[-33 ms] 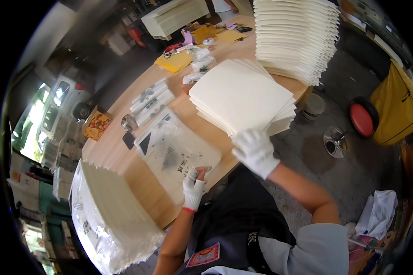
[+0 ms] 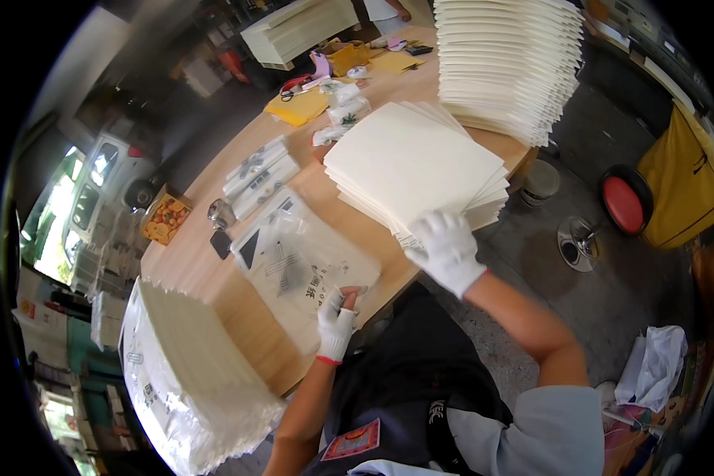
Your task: The person repeatedly picks up stacks of white paper sheets from a table and places them into clear plastic packaging bags. They then fold the top of the bags to seal the contents. The process is repeated continuously with multiple stacks of paper.
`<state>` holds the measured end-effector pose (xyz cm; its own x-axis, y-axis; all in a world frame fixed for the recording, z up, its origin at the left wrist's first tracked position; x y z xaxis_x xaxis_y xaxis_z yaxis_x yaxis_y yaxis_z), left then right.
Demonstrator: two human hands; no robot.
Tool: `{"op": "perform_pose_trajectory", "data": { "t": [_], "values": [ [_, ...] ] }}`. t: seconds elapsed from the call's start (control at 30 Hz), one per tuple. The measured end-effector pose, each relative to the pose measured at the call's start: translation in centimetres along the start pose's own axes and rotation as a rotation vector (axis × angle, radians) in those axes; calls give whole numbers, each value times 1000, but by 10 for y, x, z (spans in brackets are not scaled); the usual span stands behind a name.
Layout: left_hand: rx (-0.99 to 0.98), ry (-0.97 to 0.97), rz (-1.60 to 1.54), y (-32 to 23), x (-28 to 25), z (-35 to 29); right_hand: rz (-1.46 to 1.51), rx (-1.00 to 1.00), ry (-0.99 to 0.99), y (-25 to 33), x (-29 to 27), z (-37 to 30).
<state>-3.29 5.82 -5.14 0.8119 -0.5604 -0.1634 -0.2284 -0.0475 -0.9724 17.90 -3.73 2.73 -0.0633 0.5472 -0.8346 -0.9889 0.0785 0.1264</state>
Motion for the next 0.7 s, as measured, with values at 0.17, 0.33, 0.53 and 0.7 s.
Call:
{"op": "perform_pose_trajectory", "data": {
  "t": [0.17, 0.33, 0.53, 0.7],
  "values": [
    [80, 90, 49, -13, 28, 11, -132, 8, 152, -42, 10, -2],
    [43, 138, 37, -2, 28, 22, -91, -239, 201, -53, 13, -4],
    [-17, 501, -322, -23, 78, 53, -110, -458, 23, -35, -23, 21],
    [-525, 292, -810, -29, 71, 40, 255, -414, 200, 62, -48, -9]
  ]
}}
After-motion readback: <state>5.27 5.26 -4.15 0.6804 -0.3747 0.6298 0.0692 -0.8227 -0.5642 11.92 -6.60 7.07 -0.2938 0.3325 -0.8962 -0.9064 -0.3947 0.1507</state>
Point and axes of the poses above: each hand's wrist, its own z-axis towards the middle knuckle, its own x-axis out of the palm, y = z × x, the point moved 7 cm from there along z, towards the middle knuckle, and after that the axes turned 8 degrees about -x, right-handed, at the moved point
